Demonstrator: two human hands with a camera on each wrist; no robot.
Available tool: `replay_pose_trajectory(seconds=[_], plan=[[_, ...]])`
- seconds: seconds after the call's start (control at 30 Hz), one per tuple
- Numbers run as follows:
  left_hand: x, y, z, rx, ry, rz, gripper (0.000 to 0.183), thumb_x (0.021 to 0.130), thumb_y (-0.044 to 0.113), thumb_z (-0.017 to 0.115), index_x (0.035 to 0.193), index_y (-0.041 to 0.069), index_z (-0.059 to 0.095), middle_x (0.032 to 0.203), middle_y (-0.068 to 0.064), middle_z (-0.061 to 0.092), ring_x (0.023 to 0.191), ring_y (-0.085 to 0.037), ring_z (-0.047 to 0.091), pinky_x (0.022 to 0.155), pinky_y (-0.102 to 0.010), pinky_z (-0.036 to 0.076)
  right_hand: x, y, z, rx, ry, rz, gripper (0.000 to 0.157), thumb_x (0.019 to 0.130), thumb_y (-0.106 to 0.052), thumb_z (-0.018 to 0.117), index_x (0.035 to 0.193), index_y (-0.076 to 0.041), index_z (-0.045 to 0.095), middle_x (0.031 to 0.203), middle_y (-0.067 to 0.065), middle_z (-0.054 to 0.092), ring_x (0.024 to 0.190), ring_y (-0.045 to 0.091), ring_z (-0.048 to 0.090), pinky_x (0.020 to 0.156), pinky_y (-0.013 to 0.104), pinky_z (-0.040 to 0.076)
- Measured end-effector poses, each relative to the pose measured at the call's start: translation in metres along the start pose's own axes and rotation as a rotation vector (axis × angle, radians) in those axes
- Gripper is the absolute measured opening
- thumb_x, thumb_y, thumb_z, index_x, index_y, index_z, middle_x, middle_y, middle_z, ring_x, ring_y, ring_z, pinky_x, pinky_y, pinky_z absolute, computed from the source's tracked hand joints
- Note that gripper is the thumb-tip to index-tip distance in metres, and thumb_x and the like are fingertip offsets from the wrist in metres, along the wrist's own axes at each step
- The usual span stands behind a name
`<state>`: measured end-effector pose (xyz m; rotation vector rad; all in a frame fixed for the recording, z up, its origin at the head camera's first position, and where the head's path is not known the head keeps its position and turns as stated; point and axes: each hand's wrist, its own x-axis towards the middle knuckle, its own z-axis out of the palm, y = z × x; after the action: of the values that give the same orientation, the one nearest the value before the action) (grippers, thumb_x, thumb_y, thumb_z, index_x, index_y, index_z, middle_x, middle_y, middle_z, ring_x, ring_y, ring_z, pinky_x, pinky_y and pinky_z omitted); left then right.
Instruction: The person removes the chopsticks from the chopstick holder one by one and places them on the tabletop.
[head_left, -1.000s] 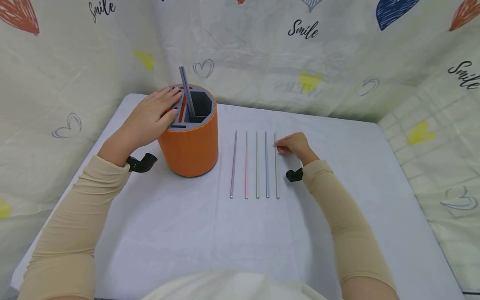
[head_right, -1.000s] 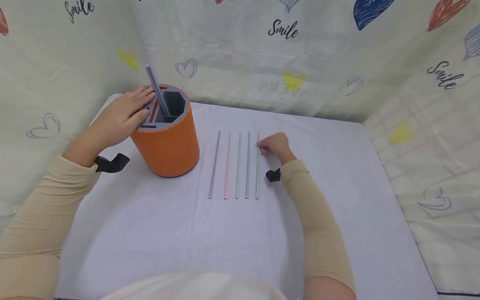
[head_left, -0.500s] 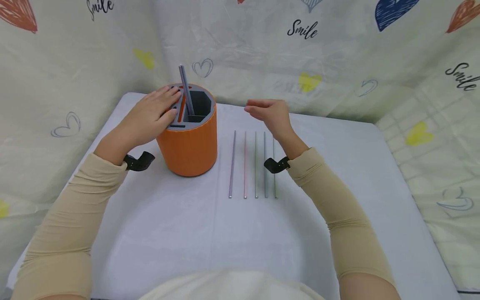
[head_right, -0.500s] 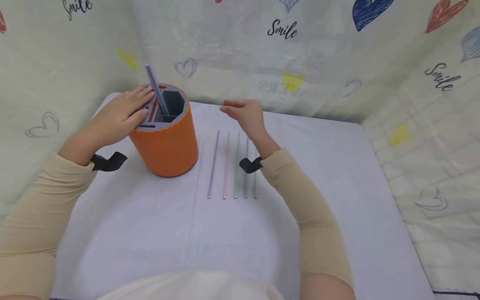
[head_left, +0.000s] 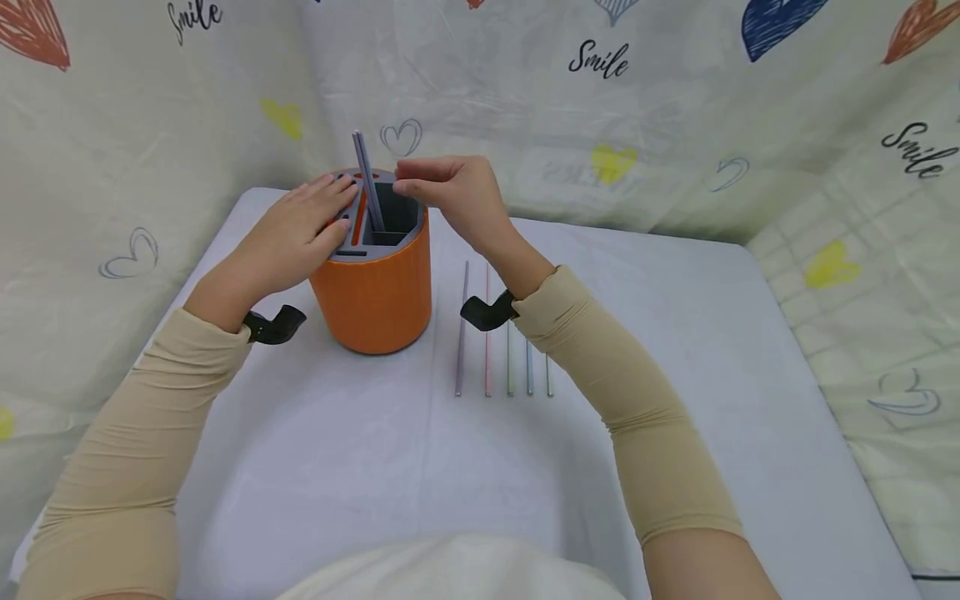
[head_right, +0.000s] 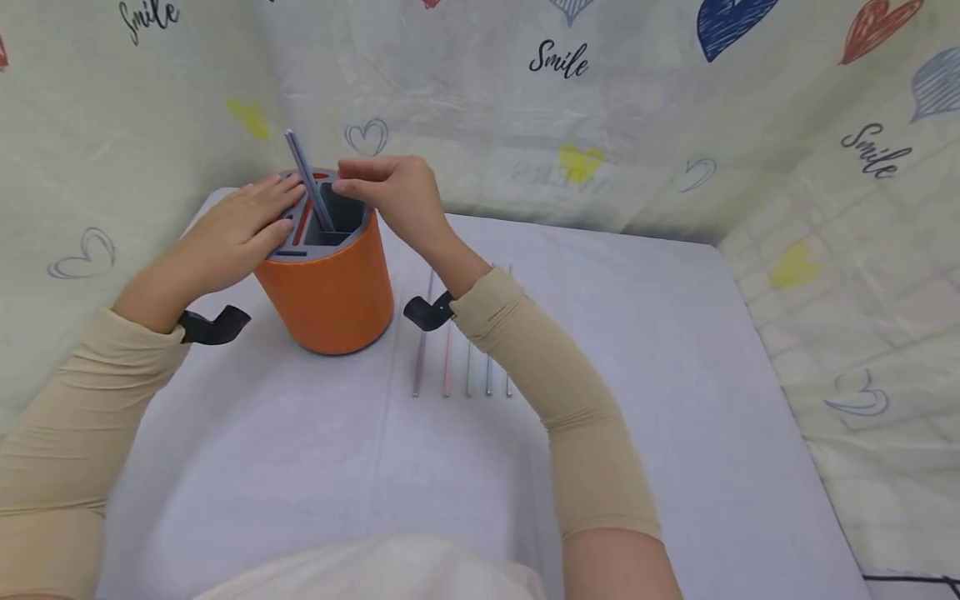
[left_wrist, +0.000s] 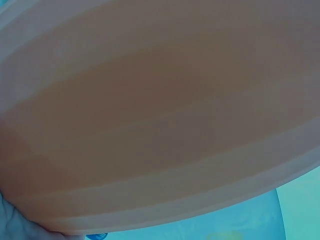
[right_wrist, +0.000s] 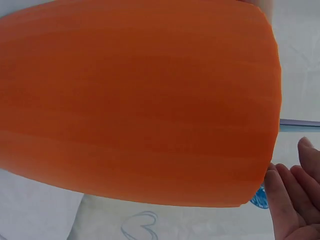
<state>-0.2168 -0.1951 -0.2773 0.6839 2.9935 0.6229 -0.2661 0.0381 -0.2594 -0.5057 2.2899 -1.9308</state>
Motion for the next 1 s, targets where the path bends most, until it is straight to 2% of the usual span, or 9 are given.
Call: replay_pose_trajectory(seconds=[0.17, 0.43, 0.77, 0.9, 1.0], plan=[[0.0, -0.001, 0.001, -0.003, 0.006, 0.003, 0.058, 0.106, 0.031, 0.03, 0.157, 0.003, 0.026, 0.165, -0.016, 0.023, 0.156, -0.034, 0.012, 0.128, -0.051, 0.009, 0.006, -0.003, 0.009, -0.05, -0.001, 0.004, 0.032, 0.085, -0.016, 0.079, 0.115, -0.006, 0.075, 0.114, 0.01, 0.075, 0.107, 0.011, 0.069, 0.09, 0.023, 0.058], [0.0, -0.002, 0.001, 0.001, 0.003, 0.004, 0.058, 0.106, 0.031, 0.03, 0.157, 0.003, 0.026, 0.165, -0.015, 0.022, 0.156, -0.034, 0.012, 0.128, -0.051, 0.009, 0.011, -0.002, 0.019, -0.06, -0.027, -0.026, 0.03, 0.085, -0.018, 0.079, 0.112, -0.005, 0.076, 0.113, 0.01, 0.075, 0.112, 0.01, 0.068, 0.093, 0.019, 0.055], [0.001, -0.003, 0.001, 0.001, 0.015, 0.02, 0.057, 0.106, 0.03, 0.031, 0.156, 0.002, 0.027, 0.165, -0.015, 0.023, 0.156, -0.033, 0.012, 0.128, -0.05, 0.009, 0.017, -0.005, 0.026, -0.206, 0.006, -0.001, 0.029, 0.085, -0.022, 0.08, 0.11, -0.01, 0.078, 0.111, 0.006, 0.076, 0.11, 0.009, 0.066, 0.087, 0.017, 0.055], [0.001, -0.002, 0.001, -0.001, 0.015, 0.015, 0.057, 0.106, 0.03, 0.032, 0.156, 0.002, 0.027, 0.165, -0.015, 0.024, 0.156, -0.033, 0.012, 0.128, -0.05, 0.009, 0.016, -0.007, 0.025, -0.169, 0.027, 0.016, 0.026, 0.086, -0.02, 0.079, 0.109, -0.008, 0.078, 0.109, 0.008, 0.077, 0.1, 0.01, 0.072, 0.085, 0.018, 0.057], [0.001, -0.003, 0.001, -0.004, 0.017, 0.013, 0.057, 0.106, 0.03, 0.033, 0.156, 0.002, 0.028, 0.165, -0.015, 0.024, 0.156, -0.033, 0.012, 0.128, -0.05, 0.009, 0.013, -0.013, 0.021, -0.089, 0.052, -0.002, 0.024, 0.086, -0.016, 0.078, 0.107, -0.004, 0.078, 0.107, 0.011, 0.077, 0.095, 0.014, 0.075, 0.087, 0.02, 0.058]])
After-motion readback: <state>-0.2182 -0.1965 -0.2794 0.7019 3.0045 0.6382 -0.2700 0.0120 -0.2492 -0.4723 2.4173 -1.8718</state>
